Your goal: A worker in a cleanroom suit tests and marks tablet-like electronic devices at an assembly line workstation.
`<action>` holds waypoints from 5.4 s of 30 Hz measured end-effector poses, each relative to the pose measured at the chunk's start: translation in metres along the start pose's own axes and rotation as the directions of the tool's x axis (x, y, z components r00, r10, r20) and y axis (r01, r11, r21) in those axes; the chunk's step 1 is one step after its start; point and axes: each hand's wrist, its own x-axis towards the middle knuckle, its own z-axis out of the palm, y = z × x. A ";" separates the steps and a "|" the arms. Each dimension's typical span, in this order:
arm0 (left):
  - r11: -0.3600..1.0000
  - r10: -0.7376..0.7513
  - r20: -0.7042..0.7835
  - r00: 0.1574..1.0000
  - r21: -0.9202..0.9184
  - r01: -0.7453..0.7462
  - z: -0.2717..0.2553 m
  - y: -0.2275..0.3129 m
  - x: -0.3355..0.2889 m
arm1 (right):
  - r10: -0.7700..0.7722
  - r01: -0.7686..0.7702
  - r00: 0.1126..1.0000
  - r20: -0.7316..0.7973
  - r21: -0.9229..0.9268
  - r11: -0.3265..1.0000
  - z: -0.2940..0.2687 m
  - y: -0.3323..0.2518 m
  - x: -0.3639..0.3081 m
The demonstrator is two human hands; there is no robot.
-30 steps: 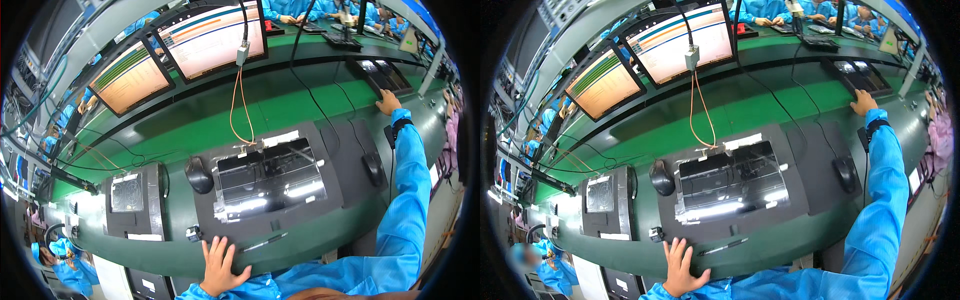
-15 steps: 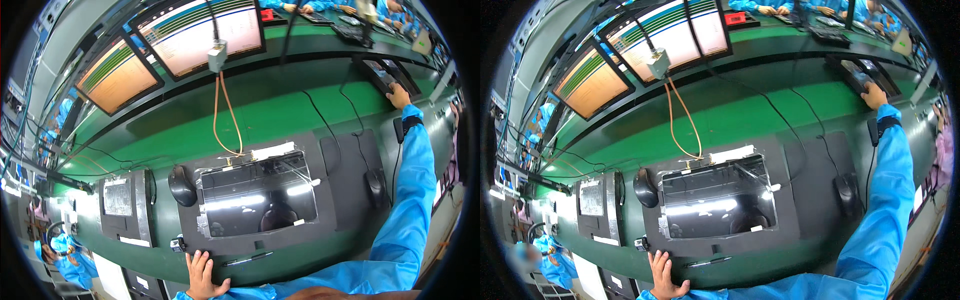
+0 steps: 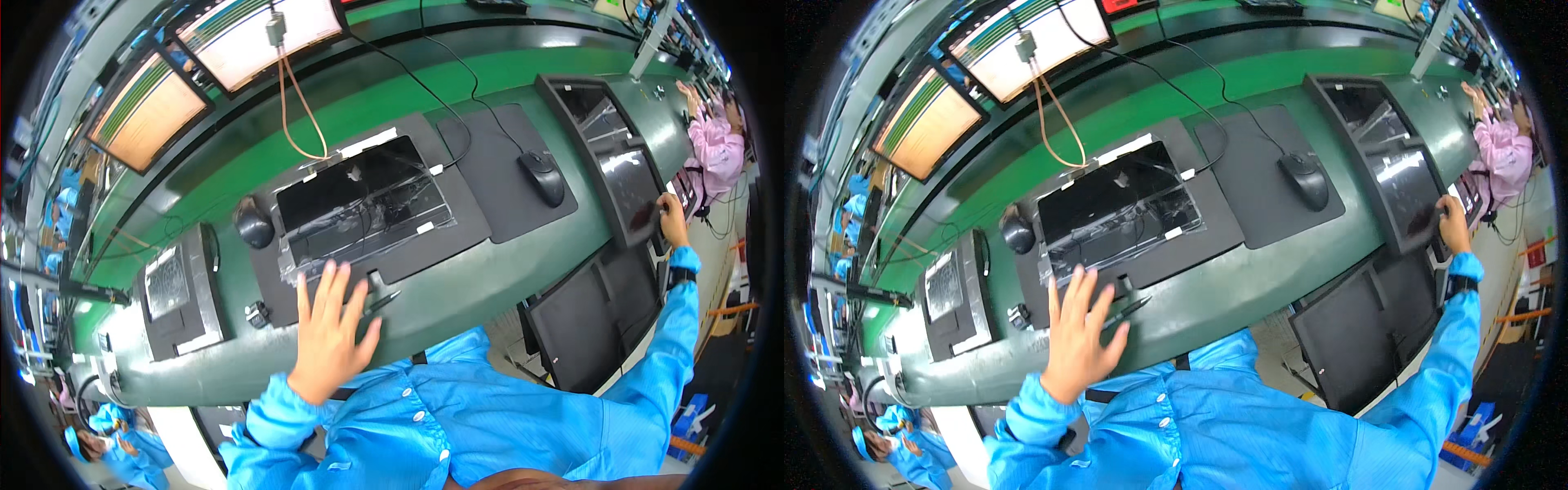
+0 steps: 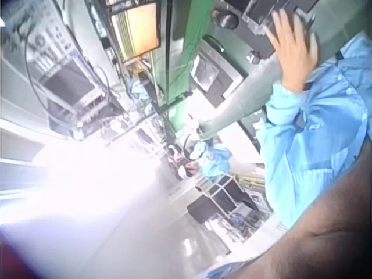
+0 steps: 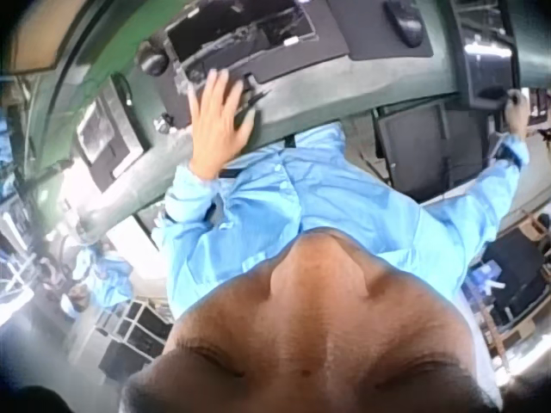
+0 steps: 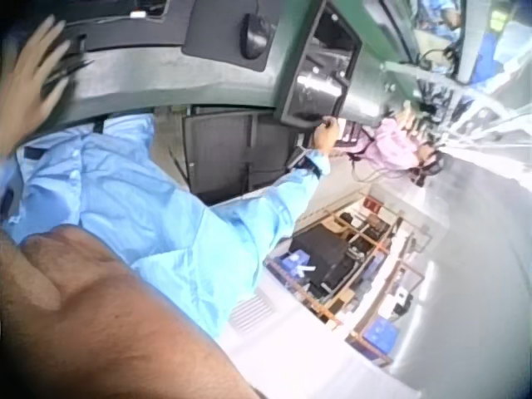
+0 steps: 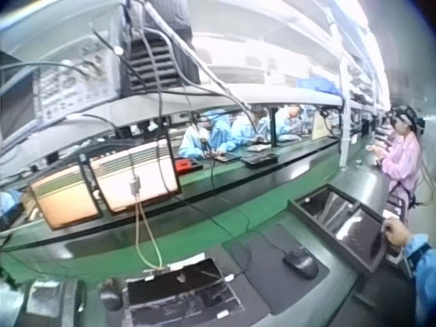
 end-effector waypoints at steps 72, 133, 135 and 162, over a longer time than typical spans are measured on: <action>0.877 -0.352 -0.510 0.785 -0.473 0.086 0.012 -0.052 -0.137 | -0.365 0.436 0.859 -0.359 0.139 0.889 0.109 -0.344 -0.068; 0.899 -0.064 -0.346 0.936 -0.427 -0.096 0.020 -0.008 -0.059 | 0.365 -0.290 0.892 0.267 0.957 0.008 0.047 -0.169 0.108; 0.872 0.060 -0.235 0.970 -0.461 -0.165 0.005 -0.005 -0.058 | 0.435 -0.117 0.899 0.056 0.986 0.116 0.033 -0.187 0.107; -0.414 -0.682 0.143 0.717 -0.884 -0.218 -0.022 -0.098 -0.233 | -0.881 0.867 0.360 -0.308 0.460 0.193 0.056 -0.493 -0.163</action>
